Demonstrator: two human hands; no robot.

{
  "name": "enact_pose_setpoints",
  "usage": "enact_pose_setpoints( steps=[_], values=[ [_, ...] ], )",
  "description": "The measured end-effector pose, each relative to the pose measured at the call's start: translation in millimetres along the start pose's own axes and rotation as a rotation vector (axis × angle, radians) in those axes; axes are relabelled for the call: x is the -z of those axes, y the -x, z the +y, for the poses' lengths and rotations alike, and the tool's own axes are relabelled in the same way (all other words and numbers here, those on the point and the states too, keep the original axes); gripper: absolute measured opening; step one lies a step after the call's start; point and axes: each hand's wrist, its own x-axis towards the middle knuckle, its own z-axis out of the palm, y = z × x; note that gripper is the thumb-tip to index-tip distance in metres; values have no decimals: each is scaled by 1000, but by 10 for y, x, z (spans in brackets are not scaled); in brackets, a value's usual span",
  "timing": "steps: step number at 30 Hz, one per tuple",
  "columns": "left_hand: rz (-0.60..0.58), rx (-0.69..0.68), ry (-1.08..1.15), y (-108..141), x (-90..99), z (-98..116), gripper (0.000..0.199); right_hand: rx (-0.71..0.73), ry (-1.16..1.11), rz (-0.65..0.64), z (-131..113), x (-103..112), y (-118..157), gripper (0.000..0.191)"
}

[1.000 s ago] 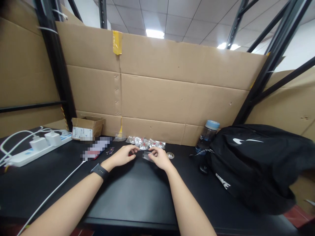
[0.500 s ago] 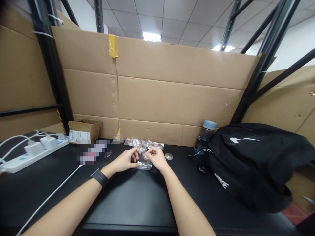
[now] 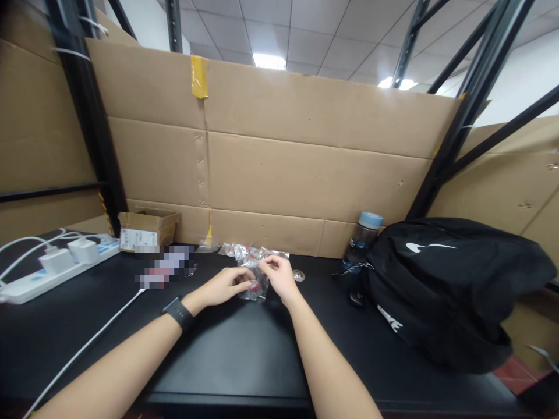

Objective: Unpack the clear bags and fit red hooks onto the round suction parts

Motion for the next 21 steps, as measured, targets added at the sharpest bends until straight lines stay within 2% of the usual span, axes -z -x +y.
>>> enact_pose_setpoints(
  steps=[4, 9, 14, 21],
  values=[
    [90, 10, -9, -27, 9, -33, 23, 14, 2, 1, 24, 19, -9, 31],
    [204, 41, 53, -53, 31, -59, 28, -33, 4, -85, 65, 38, 9, 53],
    [300, 59, 146, -79, 39, -80, 29, -49, 0, -120, 117, 36, -1, 44],
    [350, 97, 190, -76, 70, -64, 30, -77, -8, -31, 114, 46, -29, 36]
  ],
)
